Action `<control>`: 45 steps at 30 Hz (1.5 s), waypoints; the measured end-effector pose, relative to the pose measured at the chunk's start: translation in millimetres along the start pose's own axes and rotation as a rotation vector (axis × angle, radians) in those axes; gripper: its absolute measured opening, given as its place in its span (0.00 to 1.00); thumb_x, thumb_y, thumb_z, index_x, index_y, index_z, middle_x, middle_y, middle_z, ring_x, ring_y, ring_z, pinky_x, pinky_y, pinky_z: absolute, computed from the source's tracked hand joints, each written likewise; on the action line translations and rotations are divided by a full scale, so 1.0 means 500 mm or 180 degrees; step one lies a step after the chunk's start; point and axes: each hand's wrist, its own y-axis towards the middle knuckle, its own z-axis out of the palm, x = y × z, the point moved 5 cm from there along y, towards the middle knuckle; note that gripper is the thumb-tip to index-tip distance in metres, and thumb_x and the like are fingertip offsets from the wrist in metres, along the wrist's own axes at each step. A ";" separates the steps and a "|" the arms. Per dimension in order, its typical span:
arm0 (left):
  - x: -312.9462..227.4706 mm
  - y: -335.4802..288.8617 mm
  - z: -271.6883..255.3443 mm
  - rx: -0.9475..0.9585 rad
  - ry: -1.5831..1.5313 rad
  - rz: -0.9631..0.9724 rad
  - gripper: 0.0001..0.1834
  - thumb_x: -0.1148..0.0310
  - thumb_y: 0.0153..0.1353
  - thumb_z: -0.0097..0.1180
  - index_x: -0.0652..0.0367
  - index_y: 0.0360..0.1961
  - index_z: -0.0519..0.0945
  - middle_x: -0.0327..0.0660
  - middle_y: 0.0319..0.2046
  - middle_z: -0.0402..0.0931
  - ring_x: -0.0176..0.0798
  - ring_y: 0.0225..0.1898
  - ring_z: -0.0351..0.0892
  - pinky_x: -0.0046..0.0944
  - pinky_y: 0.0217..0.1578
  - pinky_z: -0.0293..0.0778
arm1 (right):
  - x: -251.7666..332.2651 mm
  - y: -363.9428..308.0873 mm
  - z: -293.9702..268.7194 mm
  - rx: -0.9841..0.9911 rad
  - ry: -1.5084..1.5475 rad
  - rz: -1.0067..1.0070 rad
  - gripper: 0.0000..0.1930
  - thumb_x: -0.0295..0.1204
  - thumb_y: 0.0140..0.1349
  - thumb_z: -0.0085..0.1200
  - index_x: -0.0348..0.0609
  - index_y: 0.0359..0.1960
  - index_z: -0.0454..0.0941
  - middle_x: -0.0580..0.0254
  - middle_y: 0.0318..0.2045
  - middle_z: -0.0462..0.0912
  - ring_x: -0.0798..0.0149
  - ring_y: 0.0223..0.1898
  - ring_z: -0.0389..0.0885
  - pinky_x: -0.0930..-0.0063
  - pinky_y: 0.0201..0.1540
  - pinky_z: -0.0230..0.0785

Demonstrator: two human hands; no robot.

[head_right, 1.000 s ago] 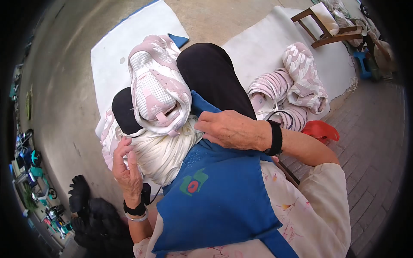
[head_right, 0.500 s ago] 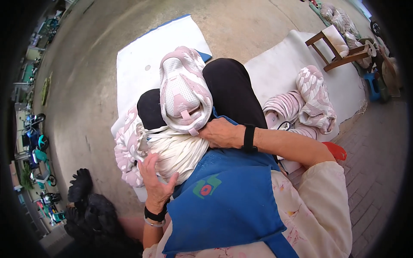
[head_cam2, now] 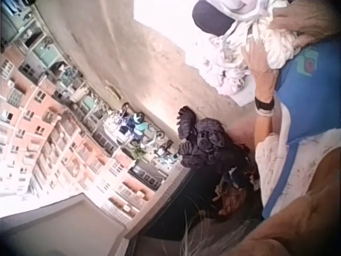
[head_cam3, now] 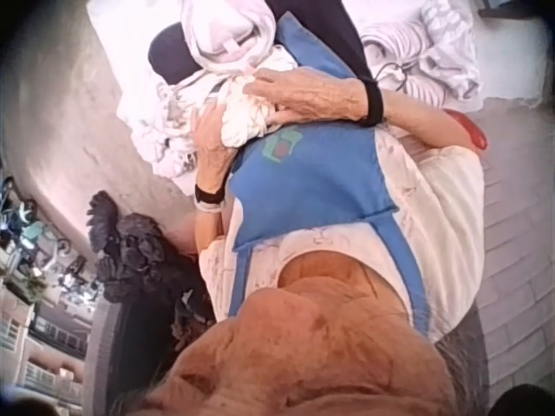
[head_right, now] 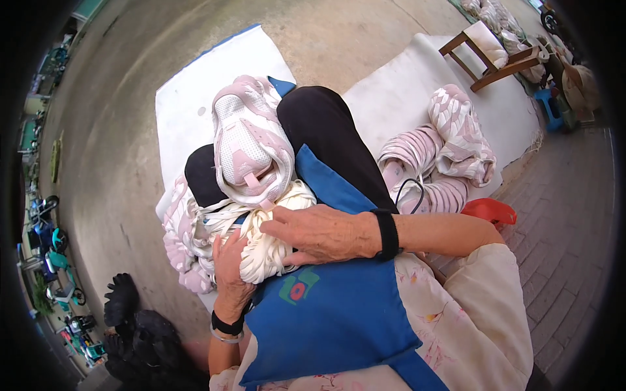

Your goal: Manually assembling shoe components by inserting laces and attaching structural pieces.

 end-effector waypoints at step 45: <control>0.093 -0.181 -0.283 -0.1891 -0.2687 -0.1234 0.35 0.60 0.52 0.65 0.64 0.58 0.69 0.49 0.55 0.74 0.46 0.52 0.77 0.47 0.55 0.74 | -0.125 -0.060 -0.220 -0.1524 0.0999 0.1667 0.14 0.35 0.64 0.55 0.38 0.45 0.79 0.66 0.26 0.80 0.76 0.24 0.78 0.82 0.24 0.71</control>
